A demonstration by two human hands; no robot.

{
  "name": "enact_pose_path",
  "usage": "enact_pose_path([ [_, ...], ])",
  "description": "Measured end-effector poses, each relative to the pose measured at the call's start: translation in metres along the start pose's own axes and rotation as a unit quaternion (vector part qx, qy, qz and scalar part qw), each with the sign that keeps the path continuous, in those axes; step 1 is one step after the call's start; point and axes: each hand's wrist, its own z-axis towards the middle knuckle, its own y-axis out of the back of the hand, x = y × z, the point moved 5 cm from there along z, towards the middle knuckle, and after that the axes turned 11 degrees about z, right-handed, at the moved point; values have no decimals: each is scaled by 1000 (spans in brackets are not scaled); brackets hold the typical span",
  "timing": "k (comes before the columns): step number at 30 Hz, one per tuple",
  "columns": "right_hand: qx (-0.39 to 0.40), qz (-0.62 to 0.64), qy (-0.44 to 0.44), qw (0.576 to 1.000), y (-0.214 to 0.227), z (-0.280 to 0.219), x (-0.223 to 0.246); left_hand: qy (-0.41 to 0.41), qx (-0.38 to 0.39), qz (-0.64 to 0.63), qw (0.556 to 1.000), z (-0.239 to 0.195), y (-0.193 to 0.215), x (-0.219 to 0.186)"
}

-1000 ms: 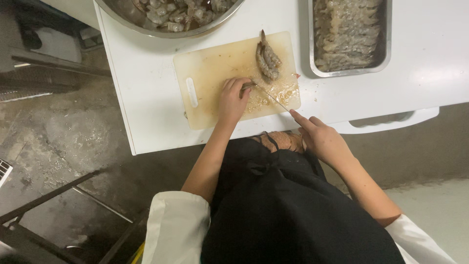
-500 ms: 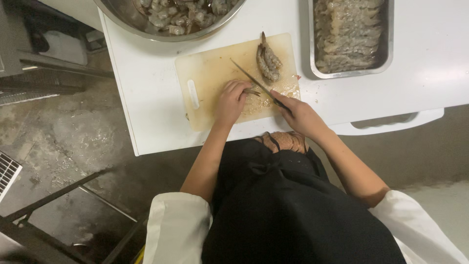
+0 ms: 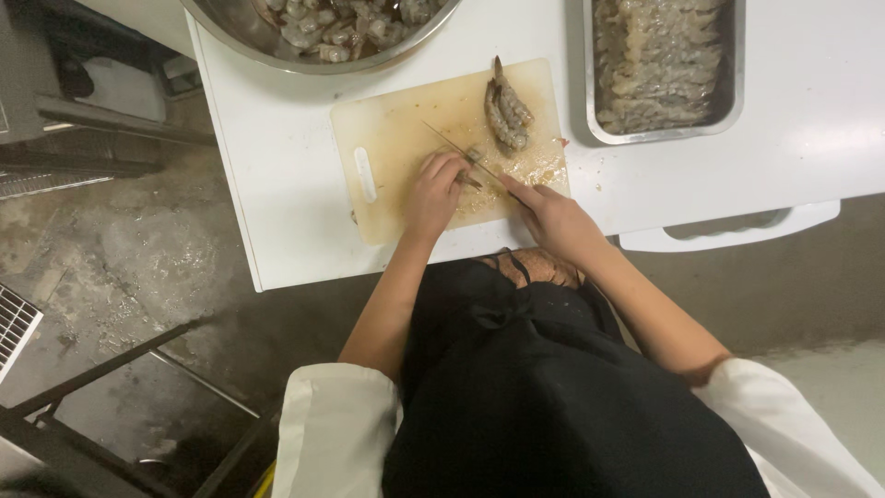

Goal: The person removes the shells from shrimp by hand and uses a knife to butterfly them on a white cutting board, then places the prepped shrimp into a rectangular metal tray.

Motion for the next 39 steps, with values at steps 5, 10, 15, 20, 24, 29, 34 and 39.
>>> enact_pose_path([
  [5,-58,117,133,982,17,0,19,31,-46,-25,998,-7,11,-4],
  [10,42,6,-34,999,14,-41,16,144,-24,-124,981,-15,-2,14],
  [15,21,-33,-15,999,-6,-29,9,102,-36,-86,990,-18,-6,19],
  [20,-36,87,128,987,-8,4,13,102,-2,-110,989,-20,-2,11],
  [24,-55,199,29,978,36,-13,0,133,-30,-184,973,18,-10,-3],
  [29,-137,282,-147,938,83,-53,-12,123,112,-42,985,104,-9,-41],
  [34,-179,280,-243,911,85,-79,-17,92,102,-30,990,195,39,-20],
  [39,-201,291,-245,903,76,-86,-34,10,156,333,930,284,69,163],
])
